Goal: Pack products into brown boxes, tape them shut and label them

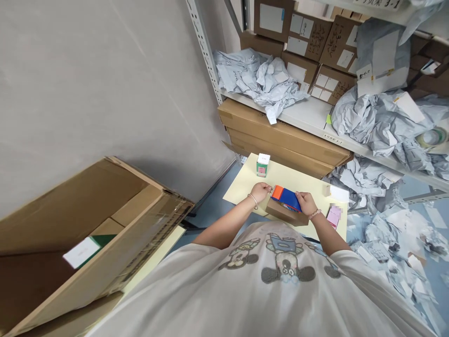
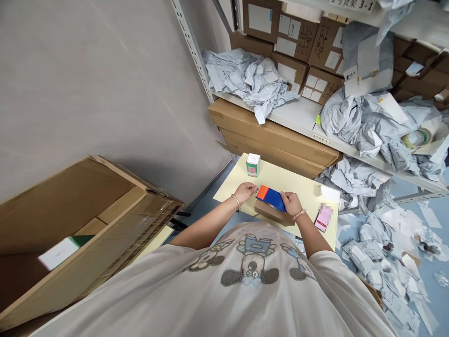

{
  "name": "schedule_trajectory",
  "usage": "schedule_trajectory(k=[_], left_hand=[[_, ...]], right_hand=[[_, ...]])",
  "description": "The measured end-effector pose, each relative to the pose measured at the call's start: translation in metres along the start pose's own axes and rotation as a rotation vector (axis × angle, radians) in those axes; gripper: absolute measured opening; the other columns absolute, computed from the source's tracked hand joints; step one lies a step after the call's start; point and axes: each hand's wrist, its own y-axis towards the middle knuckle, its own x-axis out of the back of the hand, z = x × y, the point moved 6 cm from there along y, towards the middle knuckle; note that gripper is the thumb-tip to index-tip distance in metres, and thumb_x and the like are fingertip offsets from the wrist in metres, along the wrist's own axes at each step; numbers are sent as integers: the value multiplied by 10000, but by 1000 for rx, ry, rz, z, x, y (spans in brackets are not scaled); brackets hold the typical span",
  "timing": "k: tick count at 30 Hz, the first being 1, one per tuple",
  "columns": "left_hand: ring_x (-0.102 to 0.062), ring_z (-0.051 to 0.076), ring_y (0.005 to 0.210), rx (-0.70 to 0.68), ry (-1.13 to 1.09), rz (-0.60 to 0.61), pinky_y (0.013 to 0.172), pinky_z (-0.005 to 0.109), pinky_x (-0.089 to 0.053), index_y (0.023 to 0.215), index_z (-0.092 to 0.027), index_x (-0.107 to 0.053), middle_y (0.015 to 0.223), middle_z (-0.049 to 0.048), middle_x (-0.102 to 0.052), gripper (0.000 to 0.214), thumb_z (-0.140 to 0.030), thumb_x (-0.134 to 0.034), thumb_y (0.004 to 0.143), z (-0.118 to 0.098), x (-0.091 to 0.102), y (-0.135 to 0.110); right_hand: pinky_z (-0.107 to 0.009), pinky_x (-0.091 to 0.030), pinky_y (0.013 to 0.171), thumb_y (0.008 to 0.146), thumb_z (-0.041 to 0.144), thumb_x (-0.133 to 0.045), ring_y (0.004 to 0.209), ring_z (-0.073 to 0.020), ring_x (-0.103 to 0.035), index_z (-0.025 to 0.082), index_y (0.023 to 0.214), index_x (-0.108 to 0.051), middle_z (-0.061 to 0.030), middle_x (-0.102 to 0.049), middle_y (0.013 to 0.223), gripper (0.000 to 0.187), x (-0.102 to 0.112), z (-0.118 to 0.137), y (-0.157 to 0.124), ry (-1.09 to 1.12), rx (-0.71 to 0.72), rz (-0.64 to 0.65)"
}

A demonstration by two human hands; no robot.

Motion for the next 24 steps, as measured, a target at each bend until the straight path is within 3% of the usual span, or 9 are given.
schedule_trajectory(k=[5,10,15,20,24], left_hand=[[-640,194,692,-36,40,-18,759,336,-514,622,-195,-677,676,33,-703,214,-324,-767,767,-2,5,3],[-613,178,640,-45,62,-66,707,323,-505,607,-195,-663,632,11,-675,215,-309,-774,751,-8,14,3],[-560,141,585,48,-38,37,669,300,-491,593,-182,-643,593,3,-640,232,-286,-782,747,-11,9,3],[-487,110,516,115,-123,130,576,271,-436,609,-177,-619,540,-13,-568,376,-472,-768,789,-10,-3,-1],[-478,105,520,35,-76,88,537,251,-389,605,-182,-621,528,-37,-551,444,-561,-850,641,-13,-5,-6]], right_hand=[[-293,-246,506,886,769,-423,528,-117,-267,239,524,-308,29,-305,507,652,0,-1,0,42,15,33],[-287,-251,505,854,798,-443,520,-114,-284,236,520,-341,29,-313,513,661,-3,-5,1,84,3,70],[-281,-248,498,838,814,-456,532,-114,-271,236,529,-348,32,-306,515,664,-3,-10,2,144,-17,61],[-279,-244,497,832,822,-471,534,-112,-267,234,529,-344,34,-295,522,673,2,-16,0,169,-18,50],[-273,-235,489,832,846,-438,533,-109,-261,235,535,-325,37,-274,524,689,2,-17,-2,176,-3,57]])
